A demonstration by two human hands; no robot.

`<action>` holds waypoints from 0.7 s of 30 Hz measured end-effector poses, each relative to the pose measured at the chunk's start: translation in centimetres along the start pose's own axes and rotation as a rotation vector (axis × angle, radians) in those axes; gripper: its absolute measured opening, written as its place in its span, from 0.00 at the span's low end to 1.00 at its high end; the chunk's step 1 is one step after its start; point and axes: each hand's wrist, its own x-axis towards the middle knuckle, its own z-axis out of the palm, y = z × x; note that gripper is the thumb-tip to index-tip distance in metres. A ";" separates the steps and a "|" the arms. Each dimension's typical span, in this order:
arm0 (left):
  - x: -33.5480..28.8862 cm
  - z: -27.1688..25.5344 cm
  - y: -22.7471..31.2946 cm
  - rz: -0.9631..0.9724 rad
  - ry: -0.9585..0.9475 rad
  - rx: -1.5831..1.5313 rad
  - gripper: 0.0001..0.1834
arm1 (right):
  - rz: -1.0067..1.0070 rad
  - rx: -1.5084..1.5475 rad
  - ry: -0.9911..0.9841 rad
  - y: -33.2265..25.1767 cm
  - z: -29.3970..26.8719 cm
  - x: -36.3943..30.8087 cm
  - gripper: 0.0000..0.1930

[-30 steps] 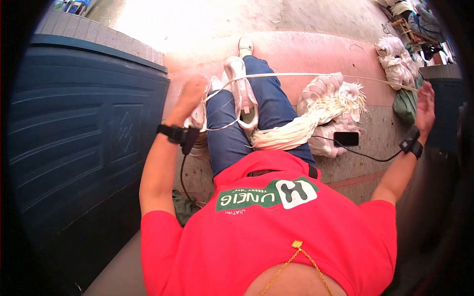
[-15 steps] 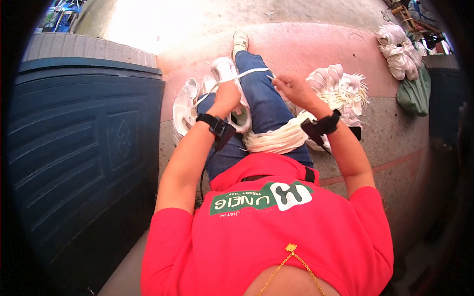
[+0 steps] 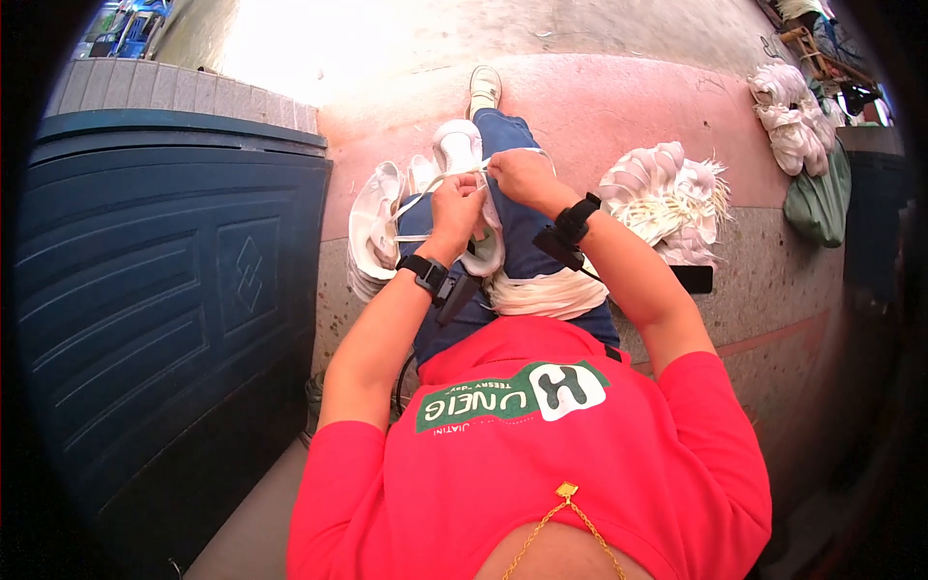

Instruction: The recorder is threading laces through the eyelets of shoe uppers.

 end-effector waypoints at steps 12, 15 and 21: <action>-0.2 -0.4 -0.5 -0.078 -0.038 -0.080 0.11 | 0.098 0.017 -0.146 -0.1 1.0 2.5 0.09; -0.1 -0.5 -1.1 0.077 0.037 0.093 0.09 | -0.112 -0.201 -0.188 -1.0 1.1 2.4 0.07; 0.7 -2.3 -0.3 0.142 -0.028 0.314 0.09 | -0.196 -0.242 0.256 -1.0 0.8 0.5 0.07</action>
